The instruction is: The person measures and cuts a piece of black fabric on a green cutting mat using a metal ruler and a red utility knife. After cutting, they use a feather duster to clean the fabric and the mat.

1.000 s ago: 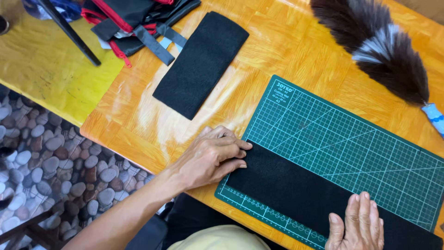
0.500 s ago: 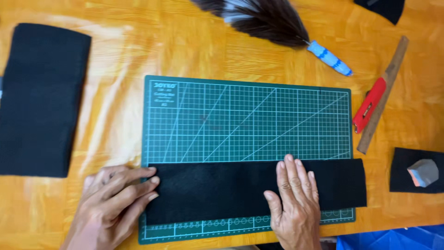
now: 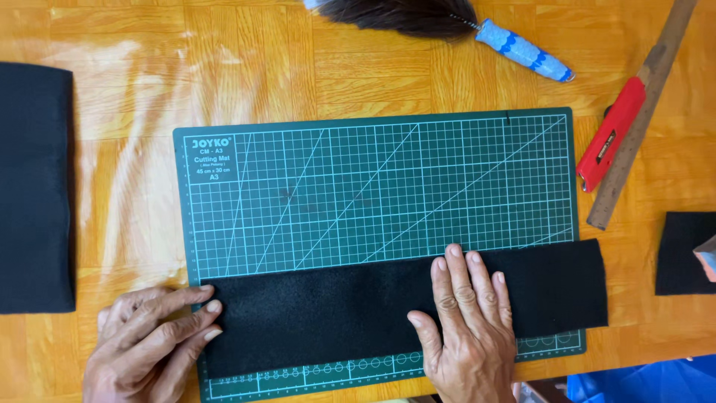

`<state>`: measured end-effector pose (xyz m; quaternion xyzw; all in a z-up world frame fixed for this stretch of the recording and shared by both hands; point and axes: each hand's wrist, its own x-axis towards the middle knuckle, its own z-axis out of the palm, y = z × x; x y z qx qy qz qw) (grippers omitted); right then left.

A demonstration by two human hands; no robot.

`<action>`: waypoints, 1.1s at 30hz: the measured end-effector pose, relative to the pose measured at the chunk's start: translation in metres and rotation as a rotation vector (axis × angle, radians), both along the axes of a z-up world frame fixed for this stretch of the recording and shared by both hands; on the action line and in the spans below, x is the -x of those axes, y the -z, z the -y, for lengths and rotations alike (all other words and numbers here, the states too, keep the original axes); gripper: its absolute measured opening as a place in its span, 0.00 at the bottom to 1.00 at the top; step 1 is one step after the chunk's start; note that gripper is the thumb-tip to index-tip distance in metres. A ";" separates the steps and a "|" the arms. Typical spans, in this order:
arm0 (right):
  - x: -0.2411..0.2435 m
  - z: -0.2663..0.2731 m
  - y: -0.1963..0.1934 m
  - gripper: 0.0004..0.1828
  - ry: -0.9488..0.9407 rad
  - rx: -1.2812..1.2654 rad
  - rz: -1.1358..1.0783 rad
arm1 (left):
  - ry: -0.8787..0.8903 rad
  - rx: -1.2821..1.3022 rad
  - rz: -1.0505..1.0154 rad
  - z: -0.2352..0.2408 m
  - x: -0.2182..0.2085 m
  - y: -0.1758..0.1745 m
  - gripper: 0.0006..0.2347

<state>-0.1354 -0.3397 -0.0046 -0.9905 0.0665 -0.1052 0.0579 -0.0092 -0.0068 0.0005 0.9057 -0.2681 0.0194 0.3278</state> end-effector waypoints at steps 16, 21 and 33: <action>0.012 0.013 0.026 0.38 -0.043 0.167 0.116 | 0.128 0.119 -0.017 0.003 -0.005 -0.017 0.06; 0.011 0.015 0.027 0.37 -0.048 0.141 0.114 | 0.144 0.114 -0.011 0.002 -0.010 -0.017 0.06; 0.032 0.094 0.114 0.45 -0.245 0.276 0.225 | 0.126 0.211 0.011 -0.005 -0.007 -0.007 0.08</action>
